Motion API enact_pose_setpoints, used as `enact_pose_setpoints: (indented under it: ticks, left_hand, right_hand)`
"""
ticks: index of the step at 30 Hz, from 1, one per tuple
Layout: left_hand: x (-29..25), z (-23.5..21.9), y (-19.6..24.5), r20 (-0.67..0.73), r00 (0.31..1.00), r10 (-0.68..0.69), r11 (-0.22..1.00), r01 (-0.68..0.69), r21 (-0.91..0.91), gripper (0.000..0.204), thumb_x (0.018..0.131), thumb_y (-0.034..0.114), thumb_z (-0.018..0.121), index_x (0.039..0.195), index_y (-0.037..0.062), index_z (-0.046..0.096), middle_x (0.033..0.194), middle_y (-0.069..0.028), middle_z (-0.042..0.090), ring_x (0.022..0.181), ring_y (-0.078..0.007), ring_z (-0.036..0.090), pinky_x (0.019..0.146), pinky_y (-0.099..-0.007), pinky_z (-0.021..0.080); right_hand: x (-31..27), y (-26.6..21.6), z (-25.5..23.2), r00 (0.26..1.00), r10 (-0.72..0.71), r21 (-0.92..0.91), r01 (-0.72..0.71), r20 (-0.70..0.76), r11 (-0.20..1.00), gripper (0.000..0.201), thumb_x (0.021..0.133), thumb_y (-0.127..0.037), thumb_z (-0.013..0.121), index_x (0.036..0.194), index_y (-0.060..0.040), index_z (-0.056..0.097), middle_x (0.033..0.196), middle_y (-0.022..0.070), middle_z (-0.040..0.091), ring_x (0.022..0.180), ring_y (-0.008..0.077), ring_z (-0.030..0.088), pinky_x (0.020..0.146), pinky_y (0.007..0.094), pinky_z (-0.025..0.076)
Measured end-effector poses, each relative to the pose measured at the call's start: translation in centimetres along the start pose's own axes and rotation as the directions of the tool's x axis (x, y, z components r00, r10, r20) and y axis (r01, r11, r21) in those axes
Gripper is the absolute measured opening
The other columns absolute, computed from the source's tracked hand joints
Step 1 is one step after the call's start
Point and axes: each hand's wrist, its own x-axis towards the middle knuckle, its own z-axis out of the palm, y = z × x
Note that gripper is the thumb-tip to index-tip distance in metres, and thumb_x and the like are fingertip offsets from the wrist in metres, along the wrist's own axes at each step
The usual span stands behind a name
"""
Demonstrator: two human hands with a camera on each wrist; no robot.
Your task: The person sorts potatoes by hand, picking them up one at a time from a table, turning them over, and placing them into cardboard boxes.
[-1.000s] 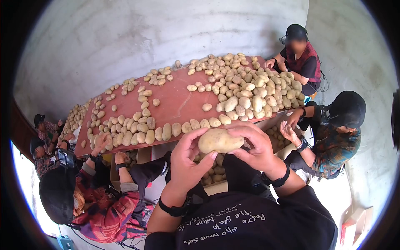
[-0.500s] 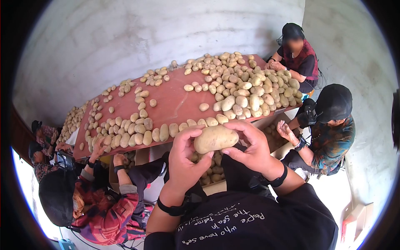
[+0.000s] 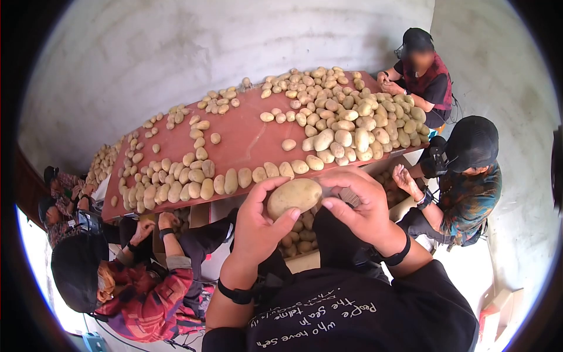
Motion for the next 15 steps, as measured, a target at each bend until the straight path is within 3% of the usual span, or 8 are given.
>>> enact_pose_setpoints:
  ticks: [1,4,15]
  left_hand:
    - [0.1,-0.1,-0.1,-0.013,1.0,0.008,1.0,-0.008,0.022,0.047,0.082,0.001,0.067,0.124,-0.0029,0.047,0.115,-0.0097,0.056,0.106,-0.0137,0.056,0.087,-0.0268,0.048]
    - [0.1,0.0,-0.1,-0.044,0.999,-0.003,0.999,0.005,0.035,0.047,0.081,0.0,0.067,0.123,-0.003,0.047,0.114,-0.0101,0.056,0.105,-0.014,0.057,0.087,-0.0275,0.049]
    - [0.5,0.3,-1.1,-0.076,0.994,0.08,0.989,-0.07,0.128,0.047,0.077,0.001,0.073,0.117,-0.0019,0.048,0.113,-0.0121,0.054,0.103,-0.0161,0.057,0.087,-0.0298,0.049]
  right_hand:
    - [0.1,0.0,0.2,0.998,-0.025,-0.018,0.024,-0.062,1.0,0.023,0.077,-0.004,0.073,0.099,-0.0036,0.066,0.096,0.0092,0.065,0.089,0.0217,0.062,0.078,0.0325,0.048]
    - [0.3,0.0,0.3,0.997,0.004,-0.034,-0.006,-0.076,0.999,0.014,0.078,-0.002,0.069,0.092,-0.001,0.067,0.093,0.0112,0.065,0.087,0.021,0.062,0.077,0.0307,0.048]
    - [0.7,0.6,0.9,0.986,0.094,-0.039,-0.1,-0.138,0.994,0.01,0.076,-0.003,0.073,0.086,-0.0035,0.069,0.082,0.0071,0.067,0.078,0.0196,0.063,0.071,0.0301,0.049]
